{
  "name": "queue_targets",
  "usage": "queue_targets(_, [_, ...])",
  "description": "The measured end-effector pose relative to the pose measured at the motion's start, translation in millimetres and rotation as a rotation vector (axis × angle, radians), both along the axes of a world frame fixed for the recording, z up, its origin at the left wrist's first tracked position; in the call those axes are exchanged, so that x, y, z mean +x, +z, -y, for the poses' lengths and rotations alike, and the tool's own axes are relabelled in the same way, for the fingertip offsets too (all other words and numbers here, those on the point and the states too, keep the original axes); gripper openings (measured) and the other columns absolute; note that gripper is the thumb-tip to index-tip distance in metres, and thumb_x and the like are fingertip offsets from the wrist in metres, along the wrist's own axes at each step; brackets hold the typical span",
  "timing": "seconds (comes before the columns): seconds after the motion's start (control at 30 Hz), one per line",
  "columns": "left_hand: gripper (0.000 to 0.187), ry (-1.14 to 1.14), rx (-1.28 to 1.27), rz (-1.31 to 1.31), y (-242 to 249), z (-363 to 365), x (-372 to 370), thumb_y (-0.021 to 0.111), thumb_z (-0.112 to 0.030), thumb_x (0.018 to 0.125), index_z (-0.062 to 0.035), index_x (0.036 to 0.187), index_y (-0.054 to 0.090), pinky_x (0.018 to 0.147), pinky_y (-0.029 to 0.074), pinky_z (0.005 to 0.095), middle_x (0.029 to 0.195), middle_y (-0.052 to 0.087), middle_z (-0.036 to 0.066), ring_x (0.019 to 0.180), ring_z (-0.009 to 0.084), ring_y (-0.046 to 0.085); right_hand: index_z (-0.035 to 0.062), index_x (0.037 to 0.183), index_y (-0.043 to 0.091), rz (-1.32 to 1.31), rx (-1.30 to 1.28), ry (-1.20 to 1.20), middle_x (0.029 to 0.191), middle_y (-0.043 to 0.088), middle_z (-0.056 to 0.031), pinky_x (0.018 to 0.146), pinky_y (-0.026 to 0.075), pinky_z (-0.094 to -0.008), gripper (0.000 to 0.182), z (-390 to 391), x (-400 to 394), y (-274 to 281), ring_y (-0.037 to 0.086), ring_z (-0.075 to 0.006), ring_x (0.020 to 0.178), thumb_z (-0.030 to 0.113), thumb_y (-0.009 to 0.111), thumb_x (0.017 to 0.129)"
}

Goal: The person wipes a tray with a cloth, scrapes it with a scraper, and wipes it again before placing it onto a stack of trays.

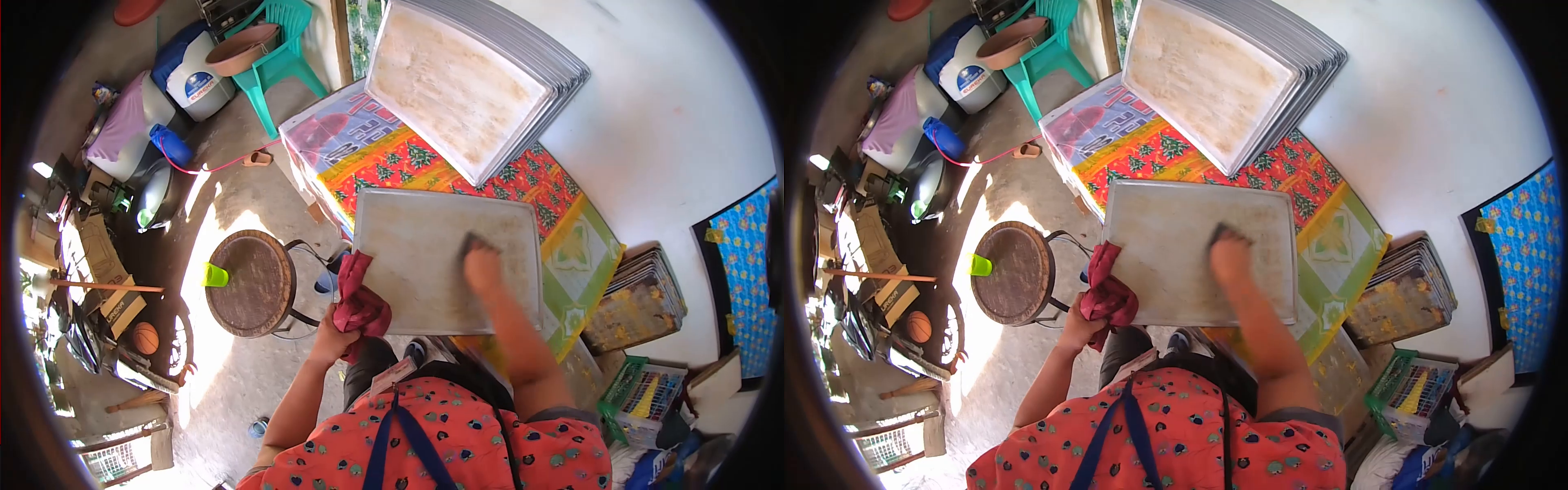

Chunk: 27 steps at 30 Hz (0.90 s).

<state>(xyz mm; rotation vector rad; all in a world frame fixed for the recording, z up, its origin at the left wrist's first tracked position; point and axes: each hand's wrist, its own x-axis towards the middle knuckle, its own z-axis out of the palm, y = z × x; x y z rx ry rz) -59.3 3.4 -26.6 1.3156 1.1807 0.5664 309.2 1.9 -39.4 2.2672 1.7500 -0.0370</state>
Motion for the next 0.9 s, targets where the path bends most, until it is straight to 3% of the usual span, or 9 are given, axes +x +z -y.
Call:
queue_targets(0.03, [0.061, -0.006, -0.013, 0.009, 2, -3, 1, 0.075, -0.01, 0.063, -0.0012, 0.117, 0.05, 0.085, 0.048, 0.0346, 0.104, 0.064, 0.013, 0.095, 0.0226, 0.062, -0.0087, 0.105, 0.062, 0.225, 0.165, 0.246, 0.113, 0.057, -0.0268, 0.076, 0.051, -0.0508, 0.035, 25, -45, 3, 0.058, -0.0402, 0.096, 0.015, 0.052, 0.081])
queue_targets(0.07, [0.061, -0.01, -0.025, 0.015, 4, -3, -1, 0.075, -0.01, 0.063, -0.0011, 0.118, 0.05, 0.085, 0.048, 0.0346, 0.104, 0.064, 0.013, 0.094, 0.0226, 0.062, -0.0091, 0.11, 0.059, 0.026, 0.247, 0.306, 0.115, 0.055, -0.0272, 0.077, 0.051, -0.0515, 0.039, 44, -82, -23, 0.058, -0.0412, 0.096, 0.016, 0.053, 0.081])
queue_targets(0.17, [0.06, 0.049, -0.113, 0.179, 5, -1, -3, 0.072, -0.002, 0.065, -0.0015, 0.121, 0.05, 0.088, 0.048, 0.0332, 0.107, 0.063, 0.009, 0.097, 0.0196, 0.061, -0.0071, 0.12, 0.052, -0.144, 0.27, 0.571, 0.113, 0.057, -0.025, 0.079, 0.051, -0.0523, 0.046, 103, -157, 12, 0.057, -0.0409, 0.099, 0.017, 0.053, 0.081])
queue_targets(0.27, [0.06, 0.055, -0.198, 0.333, 5, 1, -2, 0.068, 0.007, 0.069, -0.0021, 0.124, 0.047, 0.091, 0.047, 0.0325, 0.111, 0.061, 0.006, 0.1, 0.0172, 0.059, -0.0064, 0.119, 0.053, -0.127, 0.31, 0.511, 0.11, 0.058, -0.0246, 0.075, 0.052, -0.0521, 0.044, 72, -130, 7, 0.059, -0.0403, 0.097, 0.017, 0.054, 0.081])
queue_targets(0.43, [0.06, 0.111, -0.244, 0.423, 16, 4, 1, 0.066, 0.009, 0.07, -0.0021, 0.125, 0.046, 0.092, 0.047, 0.0324, 0.112, 0.06, 0.007, 0.102, 0.0175, 0.059, -0.0043, 0.116, 0.056, -0.16, 0.146, 0.1, 0.107, 0.06, -0.0239, 0.072, 0.052, -0.0518, 0.041, 12, -79, 13, 0.06, -0.0391, 0.093, 0.016, 0.054, 0.081])
queue_targets(0.53, [0.06, 0.118, -0.209, 0.386, 4, 5, -4, 0.066, 0.009, 0.069, -0.0017, 0.125, 0.046, 0.092, 0.048, 0.0326, 0.112, 0.06, 0.007, 0.102, 0.0181, 0.06, -0.004, 0.114, 0.056, 0.071, 0.329, 0.501, 0.104, 0.06, -0.0223, 0.071, 0.052, -0.05, 0.039, 64, -135, 3, 0.06, -0.0369, 0.092, 0.017, 0.054, 0.081])
queue_targets(0.63, [0.059, 0.126, -0.214, 0.424, 7, 8, -2, 0.066, 0.009, 0.069, -0.0014, 0.124, 0.047, 0.091, 0.049, 0.0329, 0.112, 0.06, 0.008, 0.1, 0.0183, 0.06, -0.003, 0.109, 0.058, -0.093, 0.385, 0.557, 0.101, 0.061, -0.0217, 0.069, 0.052, -0.049, 0.034, 74, -149, 6, 0.061, -0.0361, 0.09, 0.017, 0.053, 0.081])
queue_targets(0.83, [0.055, 0.243, -0.045, 0.399, 12, 10, -15, 0.064, 0.01, 0.07, -0.0014, 0.122, 0.049, 0.09, 0.05, 0.033, 0.112, 0.061, 0.008, 0.1, 0.0188, 0.061, -0.0054, 0.109, 0.056, -0.121, 0.184, -0.105, 0.1, 0.061, -0.0214, 0.067, 0.054, -0.04, 0.033, 32, -16, 10, 0.061, -0.0367, 0.09, 0.015, 0.054, 0.083])
queue_targets(0.9, [0.055, 0.2, -0.075, 0.394, 19, 4, -23, 0.063, 0.01, 0.071, -0.0013, 0.122, 0.049, 0.09, 0.049, 0.0329, 0.113, 0.061, 0.008, 0.101, 0.0191, 0.061, -0.0055, 0.109, 0.056, -0.046, 0.245, -0.049, 0.101, 0.061, -0.0216, 0.066, 0.054, -0.0406, 0.033, 46, -15, 4, 0.062, -0.0364, 0.09, 0.014, 0.054, 0.083])
